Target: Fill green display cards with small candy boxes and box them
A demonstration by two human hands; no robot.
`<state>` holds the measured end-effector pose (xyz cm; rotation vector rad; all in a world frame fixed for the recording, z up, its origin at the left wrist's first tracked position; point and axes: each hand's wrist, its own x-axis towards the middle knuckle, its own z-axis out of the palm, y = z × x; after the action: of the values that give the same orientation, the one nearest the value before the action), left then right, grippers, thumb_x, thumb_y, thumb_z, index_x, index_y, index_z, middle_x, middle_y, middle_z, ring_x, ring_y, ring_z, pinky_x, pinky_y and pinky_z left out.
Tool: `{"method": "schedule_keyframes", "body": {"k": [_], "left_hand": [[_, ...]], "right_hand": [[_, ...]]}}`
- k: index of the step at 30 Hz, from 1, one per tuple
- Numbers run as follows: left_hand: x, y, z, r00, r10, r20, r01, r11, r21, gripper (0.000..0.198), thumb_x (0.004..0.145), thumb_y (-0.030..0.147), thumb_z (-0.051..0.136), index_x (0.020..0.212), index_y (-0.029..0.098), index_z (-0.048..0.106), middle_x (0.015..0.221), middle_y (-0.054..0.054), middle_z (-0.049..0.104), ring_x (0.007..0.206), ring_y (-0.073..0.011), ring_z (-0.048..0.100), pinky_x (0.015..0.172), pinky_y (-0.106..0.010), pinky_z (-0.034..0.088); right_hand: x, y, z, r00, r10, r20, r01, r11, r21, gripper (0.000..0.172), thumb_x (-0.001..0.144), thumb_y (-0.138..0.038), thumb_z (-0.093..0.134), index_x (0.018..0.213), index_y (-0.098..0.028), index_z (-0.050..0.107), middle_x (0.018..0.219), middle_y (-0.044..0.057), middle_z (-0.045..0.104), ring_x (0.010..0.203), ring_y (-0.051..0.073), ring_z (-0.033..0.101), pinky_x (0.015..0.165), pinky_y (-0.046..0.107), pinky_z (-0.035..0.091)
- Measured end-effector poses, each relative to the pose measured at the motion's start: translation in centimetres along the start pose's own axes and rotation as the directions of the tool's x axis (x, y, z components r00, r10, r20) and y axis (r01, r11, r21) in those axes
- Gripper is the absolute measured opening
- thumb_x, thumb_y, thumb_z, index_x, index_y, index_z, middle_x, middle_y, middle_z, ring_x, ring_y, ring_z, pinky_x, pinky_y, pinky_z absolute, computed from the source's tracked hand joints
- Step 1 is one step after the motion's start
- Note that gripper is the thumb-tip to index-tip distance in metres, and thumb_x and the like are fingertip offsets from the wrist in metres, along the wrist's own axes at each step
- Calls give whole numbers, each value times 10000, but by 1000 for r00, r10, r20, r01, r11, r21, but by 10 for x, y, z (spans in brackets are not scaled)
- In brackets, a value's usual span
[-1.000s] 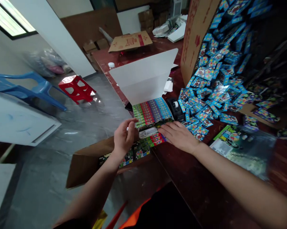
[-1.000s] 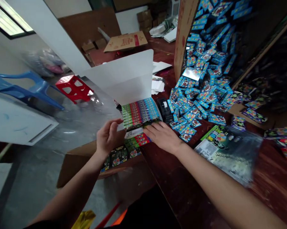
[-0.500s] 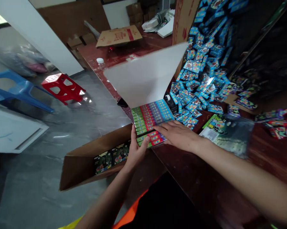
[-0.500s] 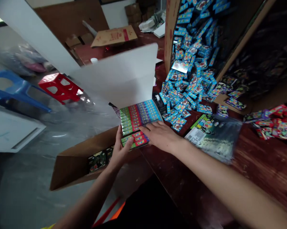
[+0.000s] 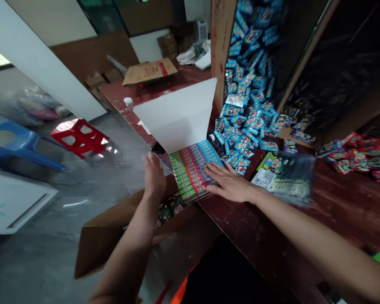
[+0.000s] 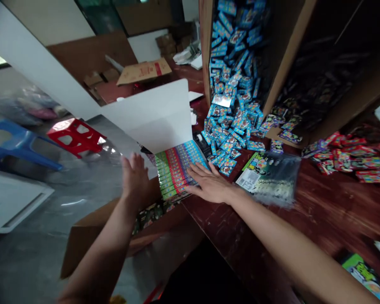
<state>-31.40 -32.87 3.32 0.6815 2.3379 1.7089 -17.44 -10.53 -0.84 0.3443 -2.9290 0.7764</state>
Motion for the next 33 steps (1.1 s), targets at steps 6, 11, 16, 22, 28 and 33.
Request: {"method": "schedule_keyframes", "body": {"k": [6,11,16,22,28,33], "left_hand": [[69,43,-27,991,121,64,-123,992,26,789,936,756,284,1296,142,623,1200,-133,716,1209,-293,614,985,-435,524],[18,37,-20,841,143,521,-369,857,360,595,921,649,506,1202,159,690,1292,-131,666,1227,-314,599,1098,-477,441],[0,48,-11,745,178,643,-569,673,472,735,905,673,513,1460,192,473,1607,-157,358,1468,-347,354,1205,-571,262],[59,89,-31,851,180,493,-298,939,172,819,982,707,160,1480,135,468,1496,-159,524,1404,-303,475,1223,-509,278],[66,111,-29,696,-27,718,-248,929,275,789,967,730,231,1435,174,538,1497,-124,534,1386,-289,498,1194,-463,339],[38,93,-25,626,-41,778,-450,797,404,801,927,742,361,1537,224,397,1569,-97,448,1419,-330,445,1191,-462,333]], "right_hand": [[-7,25,-71,720,369,-588,-118,900,420,674,1026,-634,127,1533,-271,384,1614,59,375,1508,222,309,1253,539,195],[-45,13,-92,932,20,-363,2,998,61,625,1009,-630,340,1556,-327,327,1670,20,247,1554,248,152,1266,539,145],[-27,-7,-68,990,-120,69,132,968,-211,1053,728,-748,707,1575,-273,300,1677,138,172,1527,423,160,1203,699,102],[31,-21,-113,967,-101,-234,84,993,-84,785,849,-681,629,1475,-231,482,1485,139,520,1360,347,472,1121,552,376],[27,-43,-146,996,-80,51,81,997,-18,705,922,-788,335,1129,-226,707,1044,72,724,1015,273,661,916,422,488],[11,-31,-137,992,-89,91,79,991,112,616,977,-709,323,1213,-260,671,1252,38,698,1167,262,633,1015,417,486]]}}
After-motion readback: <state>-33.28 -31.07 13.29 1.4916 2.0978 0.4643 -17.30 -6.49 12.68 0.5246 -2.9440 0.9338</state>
